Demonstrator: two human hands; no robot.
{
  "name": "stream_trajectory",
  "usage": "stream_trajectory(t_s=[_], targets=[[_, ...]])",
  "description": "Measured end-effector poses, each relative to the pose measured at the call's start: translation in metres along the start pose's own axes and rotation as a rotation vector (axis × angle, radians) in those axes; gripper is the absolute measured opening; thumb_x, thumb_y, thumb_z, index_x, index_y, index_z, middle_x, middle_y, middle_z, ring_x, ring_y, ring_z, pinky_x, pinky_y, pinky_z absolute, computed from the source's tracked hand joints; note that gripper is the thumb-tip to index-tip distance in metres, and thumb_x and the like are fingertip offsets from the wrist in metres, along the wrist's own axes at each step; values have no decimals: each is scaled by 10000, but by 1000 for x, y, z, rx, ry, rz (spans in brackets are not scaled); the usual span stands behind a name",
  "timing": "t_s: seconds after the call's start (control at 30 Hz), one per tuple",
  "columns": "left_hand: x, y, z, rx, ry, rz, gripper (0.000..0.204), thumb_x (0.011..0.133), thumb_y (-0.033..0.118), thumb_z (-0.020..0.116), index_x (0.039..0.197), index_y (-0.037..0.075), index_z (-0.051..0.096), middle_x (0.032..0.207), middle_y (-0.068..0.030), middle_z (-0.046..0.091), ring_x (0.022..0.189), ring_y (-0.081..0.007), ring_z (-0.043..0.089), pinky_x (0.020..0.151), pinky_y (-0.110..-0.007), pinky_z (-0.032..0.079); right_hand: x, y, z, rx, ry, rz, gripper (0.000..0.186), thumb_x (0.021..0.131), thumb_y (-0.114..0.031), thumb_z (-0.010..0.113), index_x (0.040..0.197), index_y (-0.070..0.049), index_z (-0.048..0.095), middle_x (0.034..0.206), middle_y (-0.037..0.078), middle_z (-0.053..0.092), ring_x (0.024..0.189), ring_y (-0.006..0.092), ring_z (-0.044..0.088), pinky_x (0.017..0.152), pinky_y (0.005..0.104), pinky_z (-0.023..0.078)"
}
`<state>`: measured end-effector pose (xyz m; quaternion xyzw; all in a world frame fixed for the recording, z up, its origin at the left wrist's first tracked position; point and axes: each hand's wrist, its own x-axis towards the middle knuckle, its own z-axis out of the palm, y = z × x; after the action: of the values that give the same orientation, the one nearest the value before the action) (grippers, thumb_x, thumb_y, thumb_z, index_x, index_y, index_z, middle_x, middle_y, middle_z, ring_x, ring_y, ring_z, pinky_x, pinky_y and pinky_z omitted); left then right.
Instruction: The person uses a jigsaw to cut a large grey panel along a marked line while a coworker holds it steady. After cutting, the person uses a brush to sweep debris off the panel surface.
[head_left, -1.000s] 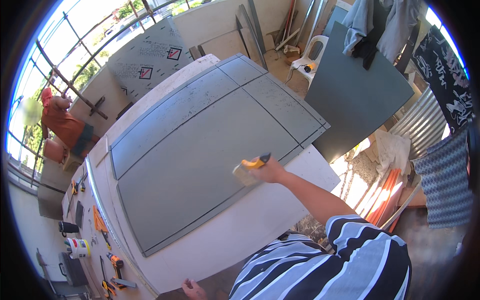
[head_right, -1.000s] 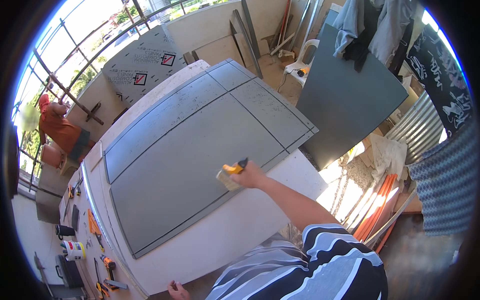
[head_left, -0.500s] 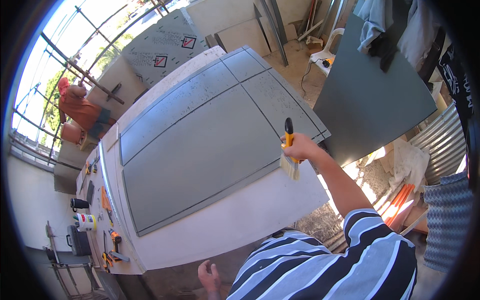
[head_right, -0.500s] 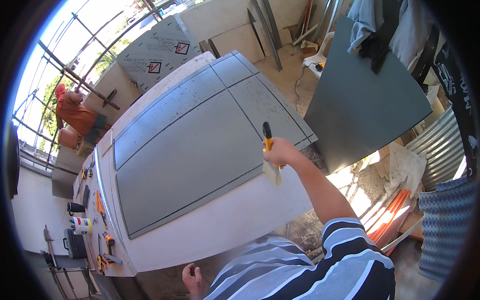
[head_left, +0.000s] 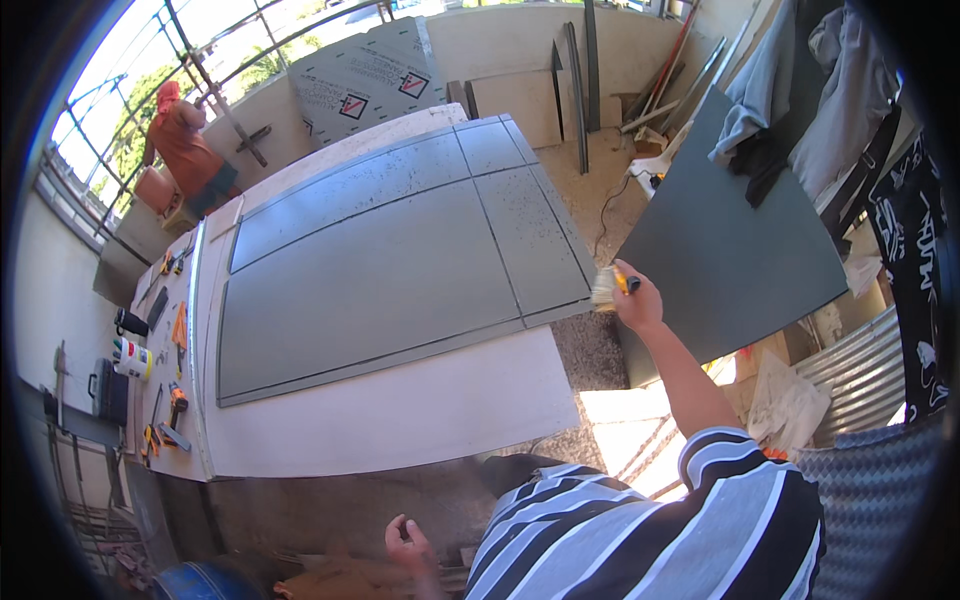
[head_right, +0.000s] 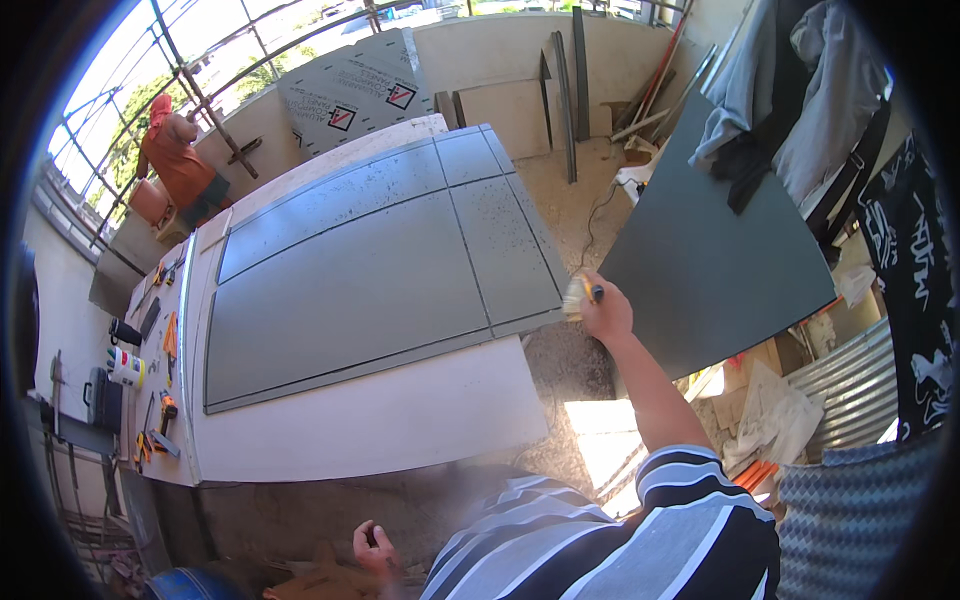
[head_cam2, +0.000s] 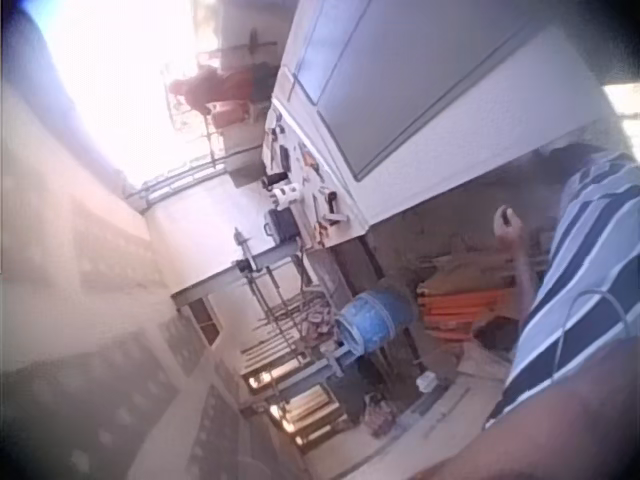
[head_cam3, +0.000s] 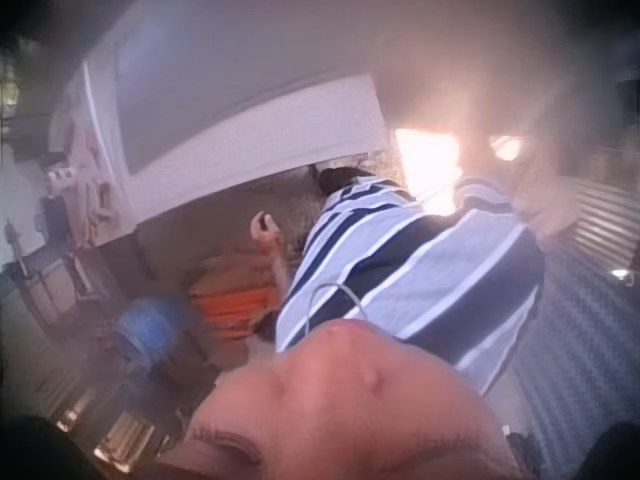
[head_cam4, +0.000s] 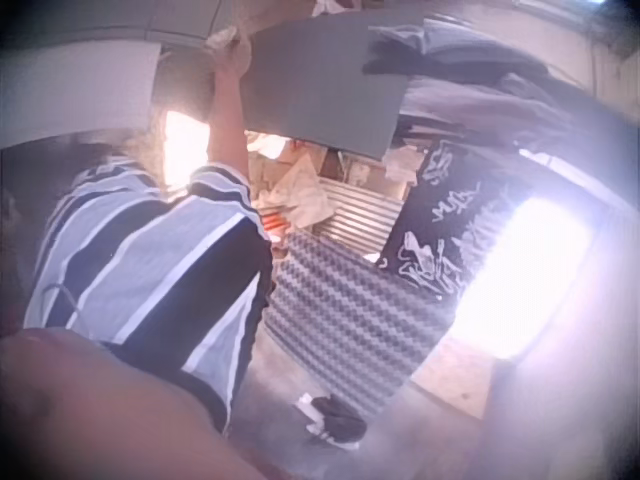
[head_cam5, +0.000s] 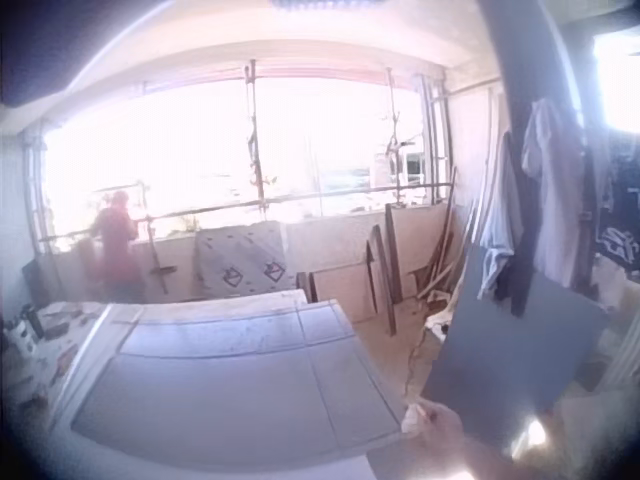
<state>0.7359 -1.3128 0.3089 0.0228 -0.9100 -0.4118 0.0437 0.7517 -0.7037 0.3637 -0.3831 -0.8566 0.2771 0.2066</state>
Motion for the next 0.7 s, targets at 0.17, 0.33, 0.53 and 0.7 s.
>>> stream_trajectory(t_s=[0.17, 0.33, 0.53, 0.7], targets=[[-116, 6, 42, -112, -21, -140, 222, 897, 77, 656, 1090, -25, 695, 1008, -148, 718, 913, -267, 689, 835, -377, 543, -10, 13, -31, 153, 68, -147, 471, 906, -189, 649, 1377, -183, 640, 1208, 178, 713, 1118, 397, 672, 947, 446, 545], [-145, 52, 55, -89, -263, -26, 228, 889, 62, 652, 1096, -25, 694, 998, -145, 717, 895, -260, 694, 820, -375, 547, 2, 0, -37, -72, -351, -188, 508, 895, -203, 662, 1401, -187, 620, 1134, 197, 728, 1052, 408, 685, 900, 449, 563], [-122, 119, 80, -167, -153, -38, 218, 897, 56, 648, 1095, -21, 698, 962, -117, 698, 846, -220, 657, 795, -352, 531, 47, 28, -64, 87, -228, -15, 491, 866, -198, 650, 1345, -91, 659, 1134, 243, 712, 975, 408, 707, 844, 467, 575], [-112, 159, 131, -210, -180, -46, 203, 911, 52, 642, 1094, -20, 694, 943, -98, 677, 827, -192, 626, 788, -331, 520, 86, 29, -25, 180, -207, 22, 567, 858, -178, 671, 1412, -74, 612, 1173, 214, 713, 963, 327, 733, 855, 431, 580]])
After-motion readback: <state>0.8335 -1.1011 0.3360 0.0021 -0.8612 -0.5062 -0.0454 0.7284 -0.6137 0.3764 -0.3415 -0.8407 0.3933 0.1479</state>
